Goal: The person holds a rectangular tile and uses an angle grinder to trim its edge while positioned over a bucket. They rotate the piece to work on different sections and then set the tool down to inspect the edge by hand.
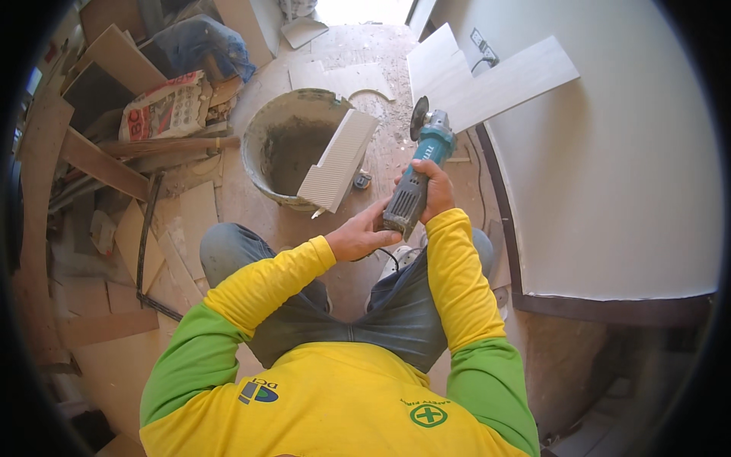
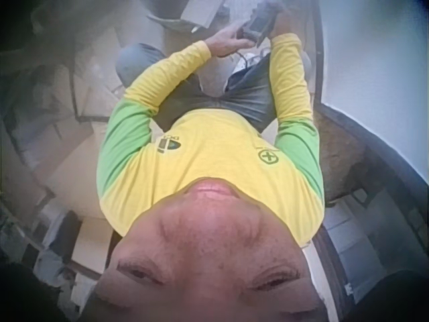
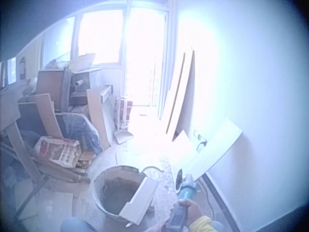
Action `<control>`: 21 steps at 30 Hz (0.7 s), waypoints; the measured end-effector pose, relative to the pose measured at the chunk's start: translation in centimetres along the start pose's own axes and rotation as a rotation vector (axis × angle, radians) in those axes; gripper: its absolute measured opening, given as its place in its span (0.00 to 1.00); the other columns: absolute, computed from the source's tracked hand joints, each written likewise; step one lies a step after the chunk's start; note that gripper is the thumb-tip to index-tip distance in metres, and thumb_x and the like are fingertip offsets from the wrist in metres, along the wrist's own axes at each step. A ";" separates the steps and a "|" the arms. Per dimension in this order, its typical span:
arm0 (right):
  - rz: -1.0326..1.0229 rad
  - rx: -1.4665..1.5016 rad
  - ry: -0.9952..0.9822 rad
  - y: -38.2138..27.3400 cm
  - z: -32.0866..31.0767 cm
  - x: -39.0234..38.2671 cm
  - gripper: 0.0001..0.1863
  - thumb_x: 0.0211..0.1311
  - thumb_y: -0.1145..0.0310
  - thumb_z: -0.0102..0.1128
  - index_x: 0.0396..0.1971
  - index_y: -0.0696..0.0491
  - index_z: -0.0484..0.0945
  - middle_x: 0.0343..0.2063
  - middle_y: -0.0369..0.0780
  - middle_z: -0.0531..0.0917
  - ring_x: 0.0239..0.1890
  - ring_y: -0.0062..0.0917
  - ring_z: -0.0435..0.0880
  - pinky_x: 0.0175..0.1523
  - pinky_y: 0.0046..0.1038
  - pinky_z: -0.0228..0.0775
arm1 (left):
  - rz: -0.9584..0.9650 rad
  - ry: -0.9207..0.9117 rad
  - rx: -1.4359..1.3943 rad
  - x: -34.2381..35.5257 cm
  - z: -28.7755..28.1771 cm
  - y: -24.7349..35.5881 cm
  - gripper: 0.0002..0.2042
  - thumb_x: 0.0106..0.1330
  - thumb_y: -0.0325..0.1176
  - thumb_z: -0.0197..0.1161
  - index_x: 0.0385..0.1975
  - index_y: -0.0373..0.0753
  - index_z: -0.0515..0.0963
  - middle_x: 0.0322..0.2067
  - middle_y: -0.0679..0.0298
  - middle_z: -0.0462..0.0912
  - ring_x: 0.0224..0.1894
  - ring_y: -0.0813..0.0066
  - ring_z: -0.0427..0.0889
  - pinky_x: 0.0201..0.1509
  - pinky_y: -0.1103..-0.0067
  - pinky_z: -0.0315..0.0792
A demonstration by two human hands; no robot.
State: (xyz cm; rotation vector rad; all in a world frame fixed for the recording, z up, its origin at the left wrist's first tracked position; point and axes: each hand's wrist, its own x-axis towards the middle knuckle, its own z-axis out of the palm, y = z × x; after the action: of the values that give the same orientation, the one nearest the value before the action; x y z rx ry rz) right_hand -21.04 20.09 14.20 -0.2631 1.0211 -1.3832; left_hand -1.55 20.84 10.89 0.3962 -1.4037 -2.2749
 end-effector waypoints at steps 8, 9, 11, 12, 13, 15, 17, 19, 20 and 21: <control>-0.035 -0.018 0.035 0.0 0.6 -0.4 0.17 0.56 0.62 0.66 0.38 0.58 0.74 0.28 0.43 0.82 0.29 0.32 0.86 0.38 0.34 0.83 | 0.009 0.019 0.127 -0.3 -0.1 0.7 0.39 0.66 0.29 0.66 0.74 0.35 0.51 0.57 0.62 0.70 0.59 0.75 0.69 0.65 0.76 0.65; -0.040 -0.013 0.034 0.0 0.7 -0.5 0.18 0.55 0.62 0.66 0.39 0.58 0.74 0.28 0.43 0.82 0.29 0.32 0.86 0.37 0.34 0.83 | 0.010 0.024 0.135 -0.4 -0.1 0.6 0.39 0.66 0.29 0.66 0.73 0.35 0.51 0.57 0.62 0.70 0.59 0.75 0.69 0.65 0.76 0.65; -0.058 -0.043 0.059 0.5 0.0 0.3 0.17 0.55 0.63 0.66 0.39 0.58 0.74 0.27 0.42 0.82 0.28 0.32 0.86 0.37 0.33 0.83 | 0.012 0.029 0.143 -0.3 -0.3 0.1 0.38 0.66 0.29 0.66 0.73 0.35 0.52 0.58 0.62 0.70 0.59 0.75 0.69 0.65 0.76 0.66; -0.073 -0.071 0.080 0.6 0.5 0.3 0.17 0.55 0.64 0.66 0.39 0.58 0.75 0.27 0.42 0.82 0.28 0.32 0.86 0.37 0.33 0.83 | 0.003 0.026 0.137 -0.4 -0.4 -0.2 0.38 0.66 0.29 0.66 0.73 0.35 0.53 0.57 0.62 0.71 0.59 0.75 0.70 0.65 0.75 0.66; -0.069 -0.070 0.076 0.7 0.9 0.0 0.17 0.55 0.64 0.66 0.39 0.58 0.75 0.27 0.42 0.82 0.28 0.32 0.86 0.37 0.33 0.83 | -0.006 0.023 0.131 -0.5 -0.4 -0.5 0.38 0.65 0.29 0.67 0.73 0.34 0.54 0.57 0.61 0.71 0.58 0.75 0.71 0.65 0.75 0.67; -0.122 -0.173 0.129 0.6 1.5 -0.9 0.15 0.56 0.66 0.66 0.38 0.58 0.76 0.26 0.41 0.81 0.26 0.31 0.85 0.35 0.32 0.82 | -0.040 0.010 0.154 -0.4 -0.4 -0.3 0.37 0.65 0.29 0.67 0.72 0.34 0.55 0.56 0.62 0.72 0.58 0.75 0.71 0.65 0.75 0.67; -0.112 -0.110 0.095 0.4 0.4 -0.9 0.15 0.55 0.64 0.66 0.38 0.57 0.75 0.26 0.41 0.81 0.26 0.31 0.85 0.36 0.32 0.82 | -0.077 -0.039 0.176 -0.2 0.0 0.5 0.37 0.65 0.29 0.67 0.72 0.35 0.55 0.55 0.62 0.73 0.57 0.75 0.72 0.64 0.75 0.67; -0.075 -0.042 0.074 0.4 -2.2 0.2 0.13 0.56 0.63 0.66 0.36 0.55 0.76 0.24 0.41 0.81 0.25 0.30 0.84 0.34 0.33 0.81 | -0.058 -0.176 0.292 0.5 -0.7 1.7 0.35 0.64 0.28 0.67 0.71 0.36 0.59 0.51 0.63 0.77 0.53 0.77 0.75 0.62 0.75 0.70; -0.081 -0.027 0.111 0.6 -2.8 0.4 0.12 0.57 0.62 0.66 0.33 0.54 0.78 0.22 0.40 0.81 0.23 0.29 0.83 0.34 0.32 0.81 | -0.195 -0.145 0.427 0.1 -0.9 4.2 0.33 0.64 0.28 0.68 0.69 0.38 0.63 0.50 0.62 0.78 0.50 0.76 0.78 0.58 0.75 0.73; -0.171 -0.067 0.151 1.1 -1.4 0.3 0.12 0.57 0.62 0.66 0.32 0.55 0.79 0.23 0.39 0.81 0.22 0.28 0.82 0.32 0.31 0.79 | -0.157 0.063 0.504 -1.0 -3.5 3.4 0.31 0.63 0.28 0.69 0.67 0.38 0.66 0.50 0.60 0.79 0.48 0.73 0.80 0.54 0.74 0.75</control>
State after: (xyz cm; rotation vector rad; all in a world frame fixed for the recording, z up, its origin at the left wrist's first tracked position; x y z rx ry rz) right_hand -21.31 20.69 12.50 -0.3045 1.1930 -1.5430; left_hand 1.62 17.32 12.42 0.7486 -1.9674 -1.9767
